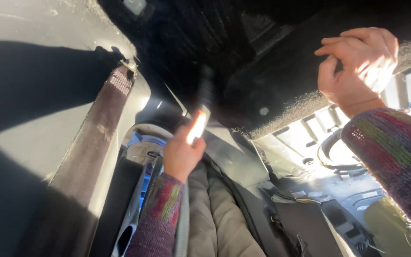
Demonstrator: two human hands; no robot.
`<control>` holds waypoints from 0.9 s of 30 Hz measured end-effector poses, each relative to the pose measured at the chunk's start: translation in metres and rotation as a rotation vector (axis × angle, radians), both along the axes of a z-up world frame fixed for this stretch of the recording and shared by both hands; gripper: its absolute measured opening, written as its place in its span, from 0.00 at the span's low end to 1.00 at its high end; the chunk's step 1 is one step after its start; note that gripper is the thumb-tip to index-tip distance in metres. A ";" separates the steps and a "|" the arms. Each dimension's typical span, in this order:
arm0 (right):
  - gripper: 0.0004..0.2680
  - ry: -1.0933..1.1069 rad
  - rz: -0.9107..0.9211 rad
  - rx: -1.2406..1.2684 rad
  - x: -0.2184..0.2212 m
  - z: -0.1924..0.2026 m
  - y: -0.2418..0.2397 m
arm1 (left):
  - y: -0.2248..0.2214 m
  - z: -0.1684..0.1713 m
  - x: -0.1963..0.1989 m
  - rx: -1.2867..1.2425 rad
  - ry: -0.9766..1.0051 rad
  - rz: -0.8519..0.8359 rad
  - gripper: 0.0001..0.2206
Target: Vacuuming the interior floor and carpets of a vehicle.
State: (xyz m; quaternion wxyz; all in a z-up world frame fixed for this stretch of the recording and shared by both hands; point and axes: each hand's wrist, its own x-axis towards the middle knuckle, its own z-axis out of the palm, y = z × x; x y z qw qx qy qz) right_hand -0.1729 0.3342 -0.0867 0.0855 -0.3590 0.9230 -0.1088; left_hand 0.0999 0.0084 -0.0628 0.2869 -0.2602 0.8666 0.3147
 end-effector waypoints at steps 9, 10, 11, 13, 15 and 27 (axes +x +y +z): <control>0.10 -0.027 0.013 -0.036 0.002 -0.001 0.000 | -0.002 -0.001 -0.013 0.110 0.206 0.059 0.27; 0.11 -0.043 0.017 -0.062 0.003 -0.003 0.001 | -0.003 -0.008 -0.005 0.130 0.194 0.034 0.23; 0.11 -0.043 0.013 -0.059 0.004 -0.002 0.001 | -0.003 0.000 -0.016 0.133 0.193 0.030 0.23; 0.10 -0.006 0.029 -0.027 0.001 0.002 0.003 | -0.001 0.013 -0.042 0.036 0.248 0.101 0.32; 0.09 -0.004 0.030 -0.039 -0.002 0.001 -0.002 | 0.004 0.010 -0.039 0.090 0.236 -0.022 0.30; 0.10 -0.025 -0.007 -0.101 0.001 0.005 -0.004 | 0.008 0.006 -0.048 0.128 0.248 -0.107 0.29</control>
